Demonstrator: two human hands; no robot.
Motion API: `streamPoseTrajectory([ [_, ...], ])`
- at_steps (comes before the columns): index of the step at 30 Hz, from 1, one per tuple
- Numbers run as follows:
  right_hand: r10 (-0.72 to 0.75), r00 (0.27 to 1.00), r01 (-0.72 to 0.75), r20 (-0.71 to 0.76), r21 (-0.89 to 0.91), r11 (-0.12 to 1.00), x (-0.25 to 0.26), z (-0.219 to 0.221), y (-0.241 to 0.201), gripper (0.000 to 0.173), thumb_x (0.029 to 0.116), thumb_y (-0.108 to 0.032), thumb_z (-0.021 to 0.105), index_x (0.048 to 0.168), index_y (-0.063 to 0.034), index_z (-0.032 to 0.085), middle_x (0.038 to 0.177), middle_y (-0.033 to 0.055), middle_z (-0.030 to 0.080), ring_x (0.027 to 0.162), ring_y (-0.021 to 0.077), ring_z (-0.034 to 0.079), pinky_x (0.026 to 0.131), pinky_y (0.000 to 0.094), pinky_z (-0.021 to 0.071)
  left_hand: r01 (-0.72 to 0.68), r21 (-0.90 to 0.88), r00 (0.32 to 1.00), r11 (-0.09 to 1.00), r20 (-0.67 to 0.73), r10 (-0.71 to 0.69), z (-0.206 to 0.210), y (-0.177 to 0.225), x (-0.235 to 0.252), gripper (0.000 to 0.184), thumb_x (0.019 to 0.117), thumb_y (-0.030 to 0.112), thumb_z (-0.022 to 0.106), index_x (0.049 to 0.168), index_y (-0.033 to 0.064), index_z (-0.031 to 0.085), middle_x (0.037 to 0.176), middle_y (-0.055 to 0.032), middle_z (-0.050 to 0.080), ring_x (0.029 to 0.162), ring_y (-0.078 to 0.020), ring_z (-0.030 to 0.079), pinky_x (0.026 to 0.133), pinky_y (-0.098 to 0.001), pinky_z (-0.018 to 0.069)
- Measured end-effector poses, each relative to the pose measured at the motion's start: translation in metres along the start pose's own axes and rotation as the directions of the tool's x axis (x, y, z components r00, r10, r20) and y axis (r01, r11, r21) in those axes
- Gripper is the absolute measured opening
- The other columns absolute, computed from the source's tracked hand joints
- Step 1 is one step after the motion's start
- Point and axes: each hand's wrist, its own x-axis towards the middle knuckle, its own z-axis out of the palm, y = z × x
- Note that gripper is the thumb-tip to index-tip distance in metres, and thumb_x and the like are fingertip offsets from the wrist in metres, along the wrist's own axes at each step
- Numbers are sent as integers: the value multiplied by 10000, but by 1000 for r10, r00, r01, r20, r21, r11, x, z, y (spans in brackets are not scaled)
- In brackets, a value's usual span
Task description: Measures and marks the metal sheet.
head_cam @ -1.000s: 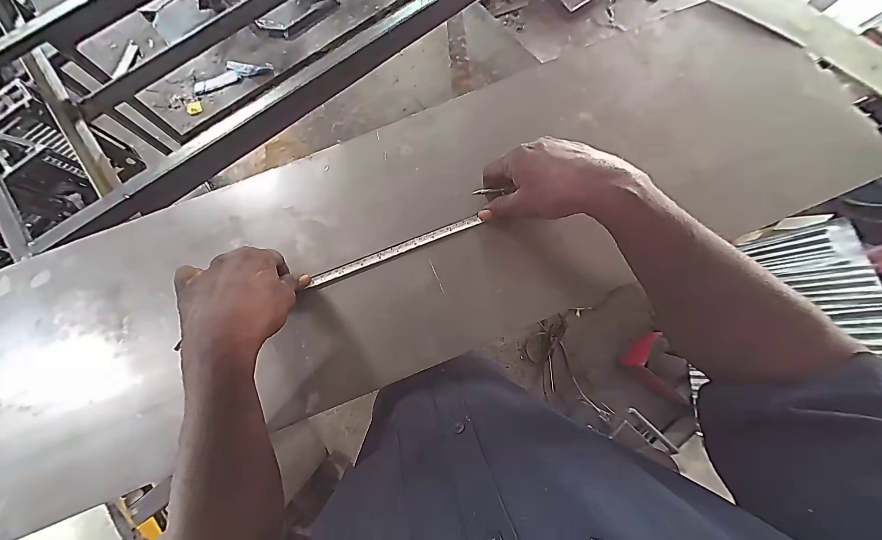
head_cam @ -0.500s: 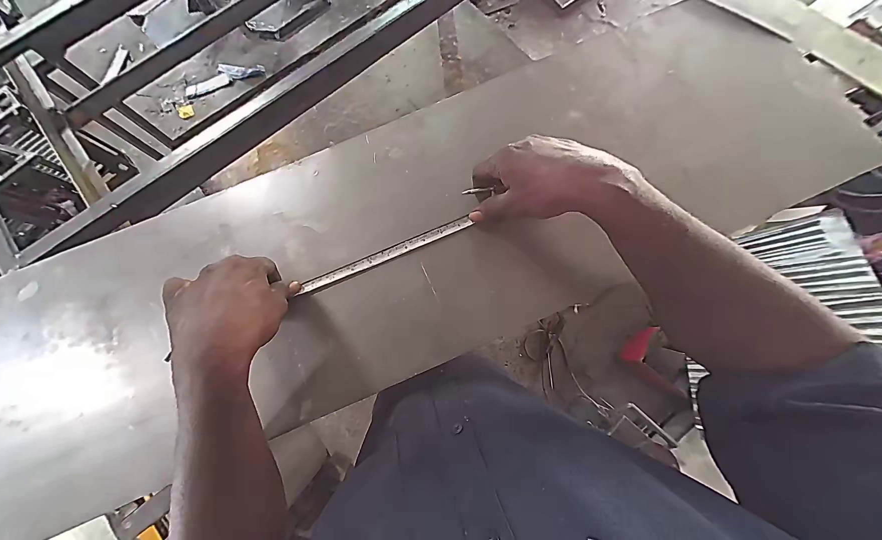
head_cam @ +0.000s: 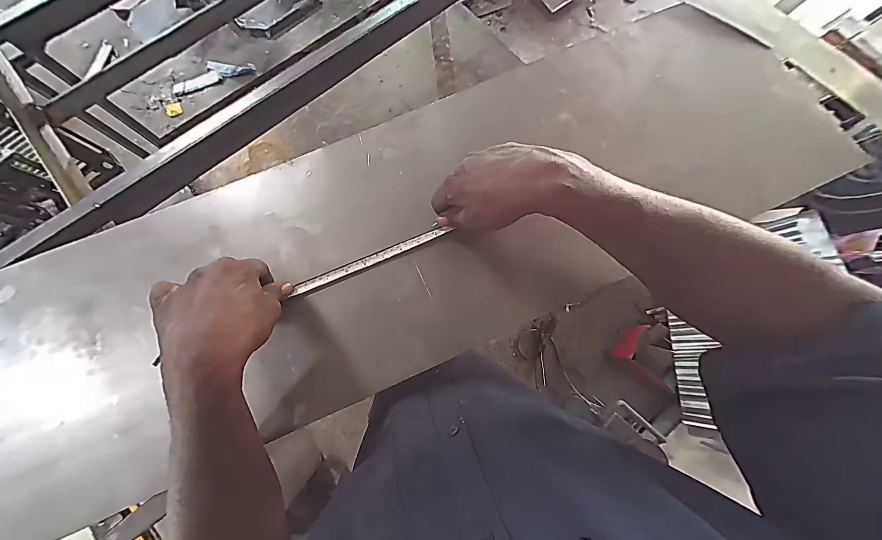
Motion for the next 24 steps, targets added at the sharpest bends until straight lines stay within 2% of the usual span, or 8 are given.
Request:
streamPoseTrajectory([
  [9,-25,999,27,28,-48,998,8,-3,2,313,1040,-410,528,859,-187,653,796,39,617,805,260,642,643,519,479,-7,9,1000,1000,4,7,1,0,0,296,985,450,650,918,168,714,982,-138,704,990,-410,654,857,-730,416],
  [11,35,999,-34,17,-51,998,12,-3,-2,314,1002,-425,550,809,-200,655,756,41,609,767,269,637,603,534,461,-17,10,1000,1000,-8,17,2,-1,1,297,985,451,649,904,172,713,975,-136,708,977,-412,659,842,-728,421],
  [13,158,987,-160,-38,-60,985,15,-4,-13,311,941,-406,583,763,-160,648,728,89,604,739,322,635,571,564,443,-24,17,1000,1000,-4,24,5,-1,2,303,991,460,636,925,176,719,1003,-132,713,999,-419,658,848,-734,421],
  [15,288,948,-297,-138,-48,954,16,-10,-22,286,927,-333,613,812,-74,648,824,182,634,833,414,646,633,614,452,-26,16,1000,1000,-2,26,5,-1,-1,305,990,459,642,921,172,717,1000,-136,714,995,-414,660,840,-736,418],
  [16,296,941,-304,-163,-30,952,17,-10,-18,293,925,-365,591,815,-99,647,829,162,637,850,399,652,635,610,461,-26,23,1000,999,-3,26,2,0,-1,302,988,462,645,920,176,716,991,-131,711,990,-401,663,842,-729,422],
  [17,270,949,-276,-164,-9,961,16,-13,-13,308,934,-397,576,802,-128,650,795,134,628,824,376,650,613,602,456,-24,26,1000,999,-6,24,-1,-1,-1,297,988,463,645,927,182,717,991,-125,704,989,-393,662,846,-722,424],
  [20,162,987,-161,-22,39,986,5,-15,-11,352,1029,-457,523,852,-195,678,780,54,623,809,294,647,627,563,469,-42,15,999,999,-12,43,5,-2,-4,286,990,447,641,946,178,727,1016,-121,714,1004,-389,666,847,-733,419],
  [24,110,993,-111,37,32,993,6,-8,-10,320,1024,-416,545,831,-191,664,758,47,609,786,278,636,628,550,464,-33,16,999,999,-18,33,2,-1,-2,297,982,457,651,913,175,717,982,-124,704,969,-382,664,829,-714,423],
])
